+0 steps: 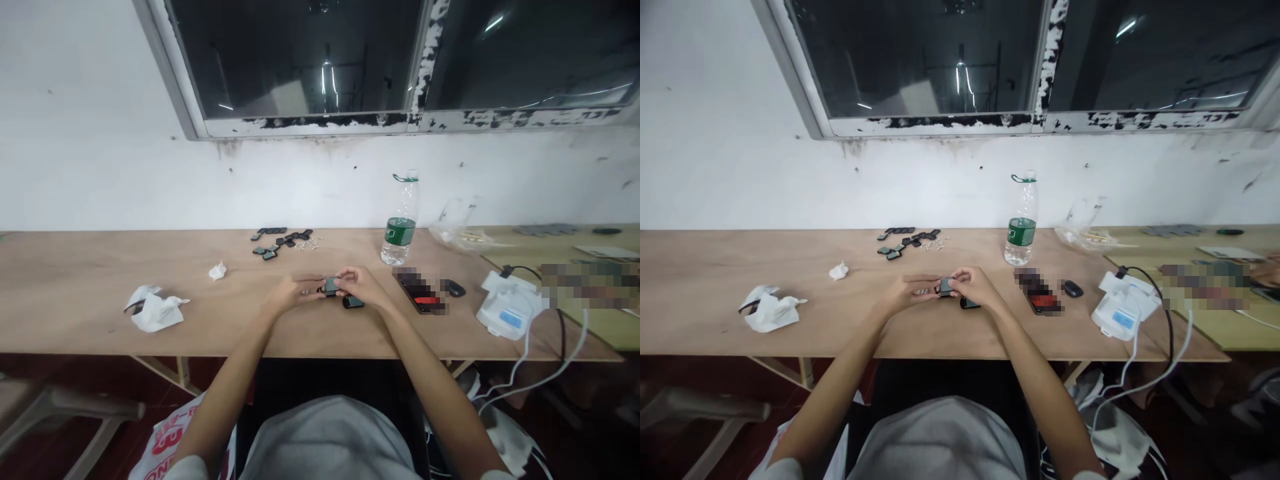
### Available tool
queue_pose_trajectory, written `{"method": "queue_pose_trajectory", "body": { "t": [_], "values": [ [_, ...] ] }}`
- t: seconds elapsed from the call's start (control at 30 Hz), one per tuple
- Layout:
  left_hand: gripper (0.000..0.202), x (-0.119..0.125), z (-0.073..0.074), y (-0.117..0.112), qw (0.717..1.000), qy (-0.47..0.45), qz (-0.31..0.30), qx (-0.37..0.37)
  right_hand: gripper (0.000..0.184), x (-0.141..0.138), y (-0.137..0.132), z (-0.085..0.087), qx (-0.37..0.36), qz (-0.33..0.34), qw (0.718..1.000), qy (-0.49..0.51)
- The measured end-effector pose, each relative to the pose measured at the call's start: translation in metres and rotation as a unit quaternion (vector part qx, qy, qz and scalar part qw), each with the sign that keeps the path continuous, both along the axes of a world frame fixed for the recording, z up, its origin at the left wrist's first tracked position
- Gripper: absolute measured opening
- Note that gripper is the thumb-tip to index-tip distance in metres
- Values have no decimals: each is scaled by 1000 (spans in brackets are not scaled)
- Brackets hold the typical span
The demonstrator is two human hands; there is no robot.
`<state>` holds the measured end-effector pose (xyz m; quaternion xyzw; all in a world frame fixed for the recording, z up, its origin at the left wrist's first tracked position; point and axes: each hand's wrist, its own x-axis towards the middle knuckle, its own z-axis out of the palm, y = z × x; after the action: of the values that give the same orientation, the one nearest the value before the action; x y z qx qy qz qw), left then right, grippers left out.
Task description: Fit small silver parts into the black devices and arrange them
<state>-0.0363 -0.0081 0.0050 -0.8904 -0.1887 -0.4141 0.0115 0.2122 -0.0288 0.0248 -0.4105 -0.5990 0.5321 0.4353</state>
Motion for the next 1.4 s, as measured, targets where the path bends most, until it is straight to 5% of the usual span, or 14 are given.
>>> {"method": "queue_pose_trajectory", "body": {
  "t": [0.23,0.87,1.07,1.4],
  "values": [
    [27,0,8,-1,991,38,8,-129,19,-1,-4,3,15,2,999,-36],
    [32,-1,-3,1,992,-4,90,-86,13,-6,-2,-6,78,31,992,-97],
    [31,-17,5,9,975,-7,140,-173,12,-4,1,-16,167,42,958,-229],
    [30,-50,19,21,914,83,306,-252,15,-5,-1,-18,243,73,900,-354]
  ]
}}
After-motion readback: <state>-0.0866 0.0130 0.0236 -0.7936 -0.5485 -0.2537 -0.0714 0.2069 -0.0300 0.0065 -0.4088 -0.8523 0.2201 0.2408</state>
